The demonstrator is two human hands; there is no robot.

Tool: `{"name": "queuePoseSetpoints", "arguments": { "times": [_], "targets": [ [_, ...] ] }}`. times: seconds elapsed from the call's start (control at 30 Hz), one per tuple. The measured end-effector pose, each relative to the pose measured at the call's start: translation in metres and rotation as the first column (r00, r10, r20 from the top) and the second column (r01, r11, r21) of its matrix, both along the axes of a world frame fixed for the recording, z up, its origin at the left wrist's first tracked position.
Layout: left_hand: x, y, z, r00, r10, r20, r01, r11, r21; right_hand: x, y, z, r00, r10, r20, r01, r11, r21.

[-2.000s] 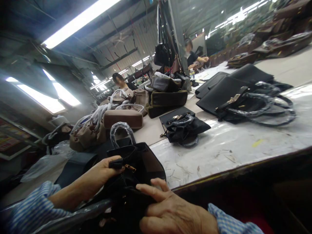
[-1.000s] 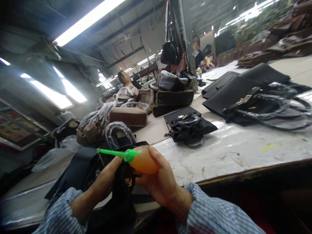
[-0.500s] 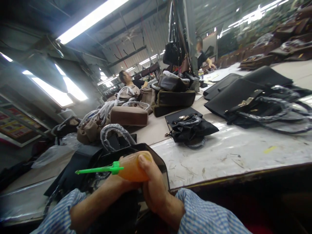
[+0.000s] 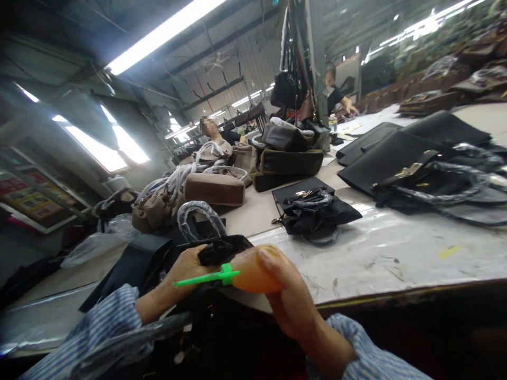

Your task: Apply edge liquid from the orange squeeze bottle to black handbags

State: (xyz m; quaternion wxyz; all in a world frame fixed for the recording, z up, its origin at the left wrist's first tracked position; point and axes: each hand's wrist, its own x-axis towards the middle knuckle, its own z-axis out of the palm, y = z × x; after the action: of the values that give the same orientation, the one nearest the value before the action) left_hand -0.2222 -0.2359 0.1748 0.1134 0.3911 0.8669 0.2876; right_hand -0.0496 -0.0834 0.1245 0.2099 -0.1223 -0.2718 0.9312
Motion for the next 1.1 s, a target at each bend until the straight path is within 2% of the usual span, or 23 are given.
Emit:
{"name": "queuePoseSetpoints", "arguments": {
  "times": [0.07, 0.13, 0.2, 0.27, 0.33, 0.47, 0.63, 0.73, 0.87, 0.97, 1.1],
  "targets": [
    [-0.004, 0.003, 0.003, 0.978, -0.012, -0.209, 0.029, 0.996, 0.081, 0.014, 0.018, -0.005, 0.992, -0.080, 0.093, 0.084, 0.996, -0.040],
    [-0.007, 0.005, 0.004, 0.912, -0.021, -0.410, 0.108, 0.976, 0.190, 0.028, 0.034, -0.013, 0.969, -0.179, 0.172, 0.189, 0.981, -0.049],
    [-0.009, 0.005, 0.003, 0.852, -0.041, -0.522, 0.197, 0.948, 0.248, 0.040, 0.046, -0.021, 0.936, -0.276, 0.219, 0.293, 0.955, -0.051],
    [-0.013, 0.004, 0.002, 0.823, -0.044, -0.566, 0.233, 0.935, 0.267, 0.049, 0.052, -0.029, 0.909, -0.335, 0.248, 0.358, 0.932, -0.053],
    [-0.019, 0.003, 0.002, 0.824, -0.005, -0.567, 0.187, 0.947, 0.263, 0.054, 0.053, -0.036, 0.902, -0.346, 0.257, 0.370, 0.928, -0.048],
    [-0.031, 0.006, 0.005, 0.863, 0.088, -0.497, 0.014, 0.980, 0.198, 0.054, 0.050, -0.042, 0.913, -0.339, 0.229, 0.354, 0.935, -0.030],
    [-0.026, 0.015, 0.009, 0.931, 0.027, -0.364, 0.003, 0.997, 0.081, 0.051, 0.054, -0.038, 0.920, -0.357, 0.160, 0.341, 0.932, 0.122],
    [-0.023, 0.021, 0.014, 0.924, -0.053, -0.378, 0.073, 0.997, 0.039, 0.052, 0.062, -0.033, 0.916, -0.371, 0.153, 0.339, 0.919, 0.201],
    [-0.024, 0.030, 0.029, 0.874, -0.255, -0.414, 0.291, 0.957, 0.025, 0.057, 0.070, -0.029, 0.902, -0.399, 0.167, 0.344, 0.896, 0.280],
    [-0.025, 0.040, 0.039, 0.860, -0.383, -0.337, 0.395, 0.918, -0.033, 0.062, 0.075, -0.028, 0.886, -0.426, 0.181, 0.349, 0.871, 0.346],
    [-0.026, 0.060, 0.045, 0.846, -0.507, -0.168, 0.504, 0.862, -0.060, 0.072, 0.078, -0.022, 0.848, -0.499, 0.178, 0.386, 0.812, 0.438]
  ]
}}
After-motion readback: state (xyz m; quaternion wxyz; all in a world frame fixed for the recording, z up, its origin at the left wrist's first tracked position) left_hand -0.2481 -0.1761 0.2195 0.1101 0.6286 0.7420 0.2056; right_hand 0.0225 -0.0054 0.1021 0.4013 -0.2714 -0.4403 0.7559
